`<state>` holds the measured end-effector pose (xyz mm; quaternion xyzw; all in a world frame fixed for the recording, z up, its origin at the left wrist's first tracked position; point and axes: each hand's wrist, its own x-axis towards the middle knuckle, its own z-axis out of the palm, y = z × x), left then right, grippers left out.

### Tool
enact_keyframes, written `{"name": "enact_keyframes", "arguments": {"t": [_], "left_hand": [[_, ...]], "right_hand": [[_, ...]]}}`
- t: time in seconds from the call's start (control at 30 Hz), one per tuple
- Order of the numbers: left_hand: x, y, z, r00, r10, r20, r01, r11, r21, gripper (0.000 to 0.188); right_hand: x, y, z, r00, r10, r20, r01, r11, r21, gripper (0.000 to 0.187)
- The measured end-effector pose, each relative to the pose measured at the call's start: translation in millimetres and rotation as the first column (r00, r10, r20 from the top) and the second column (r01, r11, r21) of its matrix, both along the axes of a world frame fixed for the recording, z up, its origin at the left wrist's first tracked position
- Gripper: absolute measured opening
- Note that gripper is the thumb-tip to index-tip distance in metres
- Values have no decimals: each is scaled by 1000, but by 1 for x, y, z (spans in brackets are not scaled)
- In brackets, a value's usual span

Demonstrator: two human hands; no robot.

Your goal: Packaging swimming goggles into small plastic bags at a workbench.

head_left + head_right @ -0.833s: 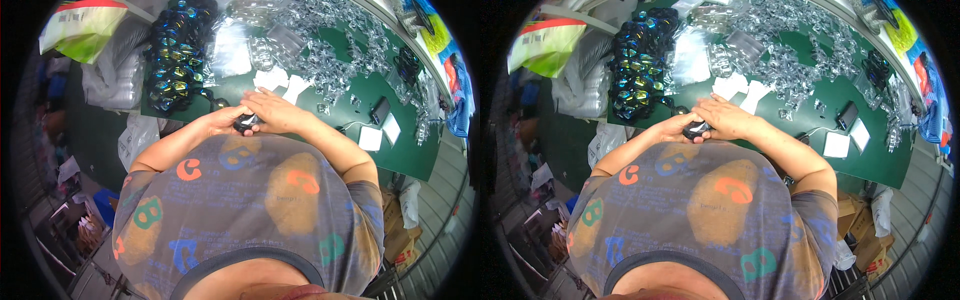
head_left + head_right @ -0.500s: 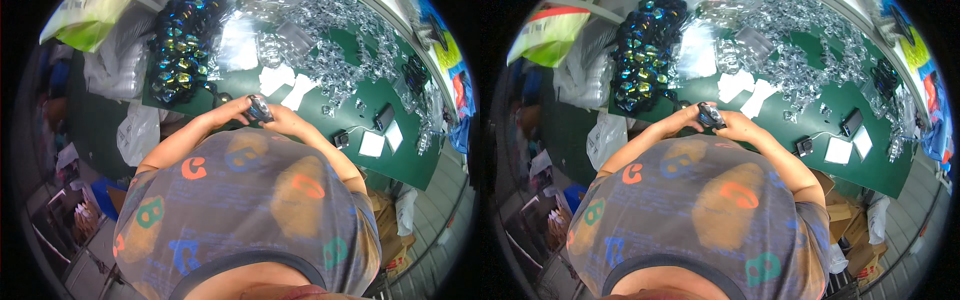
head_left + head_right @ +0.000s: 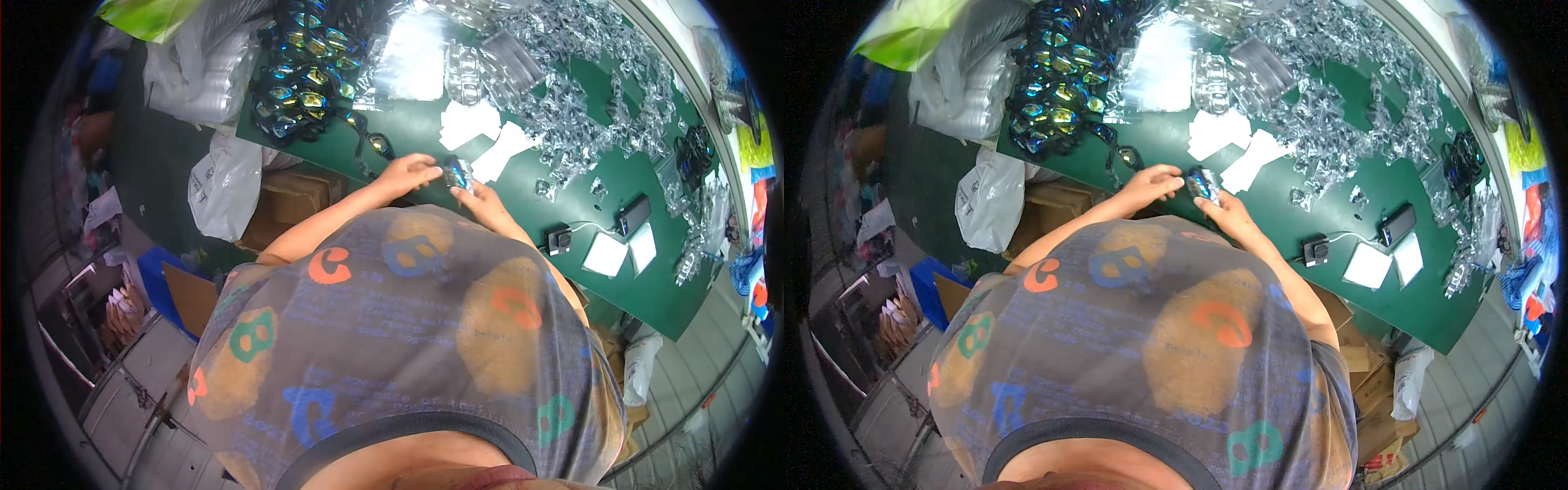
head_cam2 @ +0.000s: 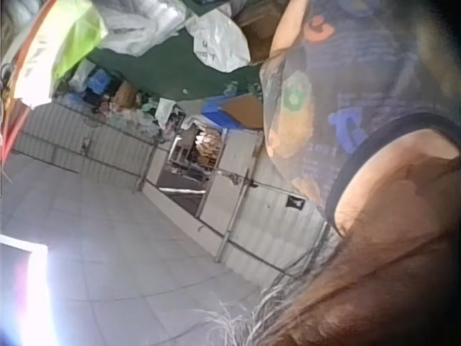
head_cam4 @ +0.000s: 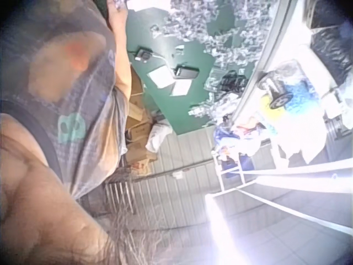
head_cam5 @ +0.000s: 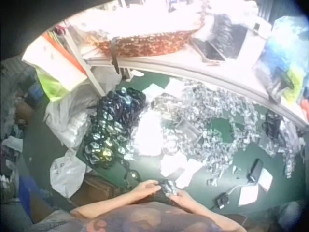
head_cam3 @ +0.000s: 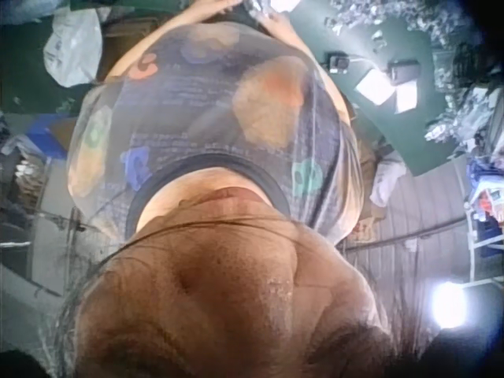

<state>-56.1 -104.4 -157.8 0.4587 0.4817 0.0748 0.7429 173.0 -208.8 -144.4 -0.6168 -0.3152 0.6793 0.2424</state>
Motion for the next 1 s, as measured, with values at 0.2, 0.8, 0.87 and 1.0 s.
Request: {"name": "enact_keyframes", "arguments": {"t": [0.2,0.8,0.87,1.0], "left_hand": [[-25,78,-1,821,154,-550,505,254,825,25],[17,29,-45,662,-259,-703,749,195,634,21],[20,30,-47,668,-264,-695,743,189,642,18],[22,35,-9,749,-358,-558,654,268,707,8]], "right_hand": [[45,-33,-14,980,-164,112,170,984,-46,35],[55,-22,-13,932,-326,160,304,941,150,43],[54,-25,-14,931,-320,173,299,944,139,42],[42,-22,1,916,-393,82,382,916,124,38]]}}
